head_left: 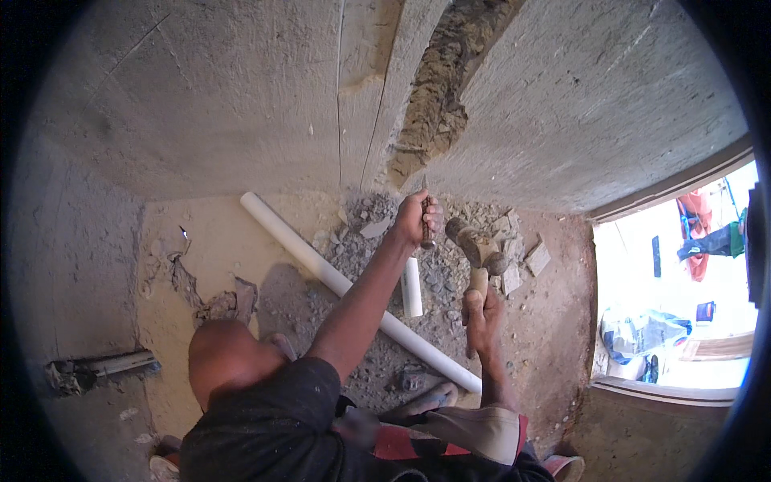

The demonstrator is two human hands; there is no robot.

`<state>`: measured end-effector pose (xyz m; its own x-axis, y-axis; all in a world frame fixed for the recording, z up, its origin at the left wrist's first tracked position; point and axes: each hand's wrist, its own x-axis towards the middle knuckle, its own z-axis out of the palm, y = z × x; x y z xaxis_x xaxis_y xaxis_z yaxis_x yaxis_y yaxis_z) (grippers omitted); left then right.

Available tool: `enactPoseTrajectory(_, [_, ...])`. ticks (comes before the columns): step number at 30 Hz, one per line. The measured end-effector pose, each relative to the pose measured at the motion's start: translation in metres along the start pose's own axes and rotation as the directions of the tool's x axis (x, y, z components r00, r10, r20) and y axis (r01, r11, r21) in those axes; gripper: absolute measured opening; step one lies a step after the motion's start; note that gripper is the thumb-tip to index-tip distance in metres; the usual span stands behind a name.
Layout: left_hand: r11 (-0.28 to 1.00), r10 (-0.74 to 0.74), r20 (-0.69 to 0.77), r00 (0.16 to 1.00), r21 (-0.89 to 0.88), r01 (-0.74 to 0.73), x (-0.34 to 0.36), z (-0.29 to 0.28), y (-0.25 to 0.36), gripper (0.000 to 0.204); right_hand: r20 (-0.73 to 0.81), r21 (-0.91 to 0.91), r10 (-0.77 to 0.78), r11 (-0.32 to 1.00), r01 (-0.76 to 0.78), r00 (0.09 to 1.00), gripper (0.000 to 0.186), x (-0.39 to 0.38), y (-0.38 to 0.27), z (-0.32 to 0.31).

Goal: The person chisels a groove into a concrete wall using a cold chisel and a hammer. The person removes concrete debris from the channel and inserts a section of plastic pipe to test its fit.

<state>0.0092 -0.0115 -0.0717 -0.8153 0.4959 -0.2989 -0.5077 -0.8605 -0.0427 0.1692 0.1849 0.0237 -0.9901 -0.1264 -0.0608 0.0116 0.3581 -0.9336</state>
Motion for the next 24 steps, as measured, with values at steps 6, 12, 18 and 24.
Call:
enactPoseTrajectory(6, [0.992, 0.018, 0.111, 0.994, 0.12, -0.031, 0.008, -0.019, 0.008, 0.036, -0.044, -0.086, -0.039, 0.996, 0.035, 0.998, 0.052, 0.002, -0.001, -0.008])
enactPoseTrajectory(12, [0.997, -0.023, 0.152, 0.988, -0.07, 0.034, 0.011, -0.016, 0.009, 0.034, -0.044, -0.16, -0.369, 0.92, 0.358, 0.928, 0.042, -0.005, -0.011, -0.021])
enactPoseTrajectory(18, [0.971, -0.053, 0.207, 0.977, -0.216, 0.098, 0.002, -0.015, 0.017, 0.03, -0.084, -0.068, -0.425, 0.905, 0.42, 0.901, 0.033, -0.008, 0.02, -0.014])
enactPoseTrajectory(24, [0.971, -0.144, 0.349, 0.926, -0.132, 0.2, 0.017, -0.018, 0.021, 0.031, 0.167, -0.681, -0.127, 0.703, 0.207, 0.978, 0.028, 0.024, 0.016, 0.011])
